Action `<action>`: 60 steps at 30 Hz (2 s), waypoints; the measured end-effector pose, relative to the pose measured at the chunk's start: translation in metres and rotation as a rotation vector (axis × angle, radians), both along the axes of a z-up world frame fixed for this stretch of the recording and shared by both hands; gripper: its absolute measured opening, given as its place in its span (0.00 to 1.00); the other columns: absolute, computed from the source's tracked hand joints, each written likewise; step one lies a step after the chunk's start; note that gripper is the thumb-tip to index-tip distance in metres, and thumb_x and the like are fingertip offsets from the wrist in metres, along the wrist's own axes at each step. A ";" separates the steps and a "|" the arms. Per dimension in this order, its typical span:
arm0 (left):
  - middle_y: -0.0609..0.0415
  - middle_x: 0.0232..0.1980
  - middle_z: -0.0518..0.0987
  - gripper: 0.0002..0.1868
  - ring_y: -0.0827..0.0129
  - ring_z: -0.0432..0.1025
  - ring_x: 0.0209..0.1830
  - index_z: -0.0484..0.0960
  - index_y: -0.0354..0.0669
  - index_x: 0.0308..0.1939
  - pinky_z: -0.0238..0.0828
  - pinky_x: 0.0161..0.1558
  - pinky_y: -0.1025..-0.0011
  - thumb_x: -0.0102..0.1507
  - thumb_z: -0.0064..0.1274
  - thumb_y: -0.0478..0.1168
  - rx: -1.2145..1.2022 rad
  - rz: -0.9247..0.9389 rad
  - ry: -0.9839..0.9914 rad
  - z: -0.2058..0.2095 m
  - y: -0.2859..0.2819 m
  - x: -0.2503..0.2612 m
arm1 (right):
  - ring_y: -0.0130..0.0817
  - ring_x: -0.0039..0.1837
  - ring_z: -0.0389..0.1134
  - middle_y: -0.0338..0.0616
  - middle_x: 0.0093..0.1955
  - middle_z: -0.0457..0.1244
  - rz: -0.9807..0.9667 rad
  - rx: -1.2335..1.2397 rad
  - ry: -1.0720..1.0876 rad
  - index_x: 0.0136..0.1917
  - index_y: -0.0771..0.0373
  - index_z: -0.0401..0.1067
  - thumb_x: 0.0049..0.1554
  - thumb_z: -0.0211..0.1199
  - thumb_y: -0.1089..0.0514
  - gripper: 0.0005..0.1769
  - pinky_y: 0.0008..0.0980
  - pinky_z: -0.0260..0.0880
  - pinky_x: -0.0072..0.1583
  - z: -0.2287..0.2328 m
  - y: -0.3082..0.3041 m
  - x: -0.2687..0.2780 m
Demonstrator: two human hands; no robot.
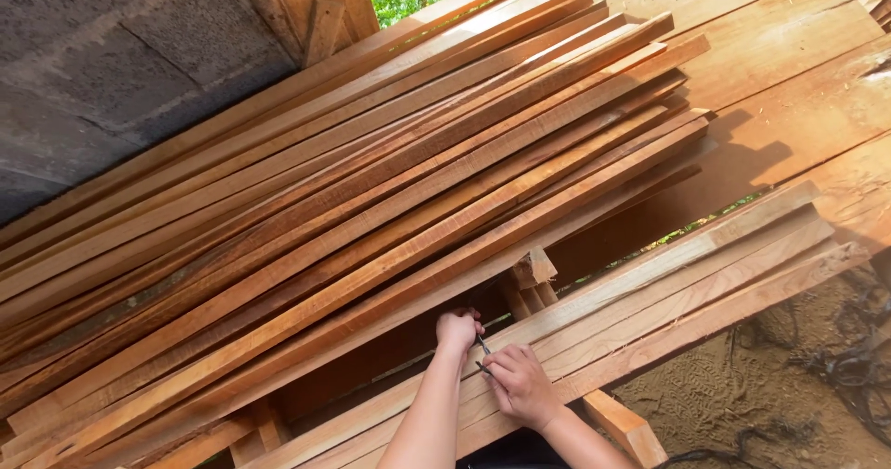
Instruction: Arranging and bundling thin wooden planks using black ties and scissors.
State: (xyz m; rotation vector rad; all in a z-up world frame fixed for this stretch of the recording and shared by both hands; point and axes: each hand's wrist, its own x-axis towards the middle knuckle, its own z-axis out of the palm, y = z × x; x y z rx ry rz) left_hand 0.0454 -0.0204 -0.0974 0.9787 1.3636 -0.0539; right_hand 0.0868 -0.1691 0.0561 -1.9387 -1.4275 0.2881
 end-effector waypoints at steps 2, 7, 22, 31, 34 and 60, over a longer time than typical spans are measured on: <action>0.51 0.20 0.75 0.14 0.68 0.69 0.18 0.83 0.32 0.35 0.68 0.26 0.73 0.69 0.45 0.36 0.009 0.009 -0.008 0.001 -0.001 -0.001 | 0.32 0.49 0.63 0.36 0.48 0.69 0.013 0.014 0.028 0.44 0.60 0.74 0.59 0.57 0.59 0.06 0.32 0.59 0.58 -0.002 0.000 0.000; 0.52 0.21 0.75 0.14 0.69 0.70 0.18 0.83 0.32 0.37 0.68 0.26 0.73 0.70 0.45 0.37 0.010 -0.011 -0.012 -0.003 -0.002 -0.001 | 0.32 0.48 0.64 0.36 0.48 0.68 0.014 0.019 0.024 0.44 0.60 0.74 0.58 0.58 0.59 0.05 0.32 0.59 0.58 0.001 0.001 0.001; 0.56 0.36 0.85 0.16 0.73 0.71 0.34 0.88 0.37 0.33 0.72 0.43 0.76 0.67 0.48 0.41 0.073 -0.447 -0.078 0.072 0.007 -0.023 | 0.33 0.49 0.64 0.34 0.50 0.67 0.003 -0.001 -0.063 0.46 0.59 0.72 0.55 0.60 0.60 0.04 0.34 0.61 0.58 0.004 0.003 -0.003; 0.55 0.25 0.72 0.14 0.70 0.67 0.27 0.79 0.36 0.38 0.66 0.33 0.74 0.72 0.40 0.38 -0.223 -0.174 -0.198 0.063 0.014 -0.004 | 0.30 0.52 0.66 0.36 0.60 0.66 -0.083 0.009 0.039 0.44 0.59 0.77 0.59 0.62 0.54 0.07 0.33 0.65 0.56 0.003 0.008 -0.002; 0.51 0.26 0.74 0.13 0.68 0.67 0.25 0.81 0.32 0.39 0.66 0.31 0.73 0.70 0.44 0.37 -0.164 -0.059 -0.145 0.040 0.006 -0.003 | 0.38 0.66 0.59 0.32 0.65 0.65 -0.197 -0.051 0.017 0.46 0.55 0.79 0.60 0.61 0.51 0.10 0.42 0.61 0.64 -0.019 0.002 -0.007; 0.48 0.30 0.80 0.11 0.67 0.68 0.21 0.85 0.30 0.40 0.67 0.28 0.71 0.63 0.46 0.30 -0.049 0.041 0.018 0.021 0.006 -0.002 | 0.39 0.64 0.58 0.36 0.52 0.63 -0.084 0.019 -0.138 0.44 0.59 0.74 0.57 0.59 0.57 0.05 0.40 0.61 0.66 -0.009 -0.002 -0.008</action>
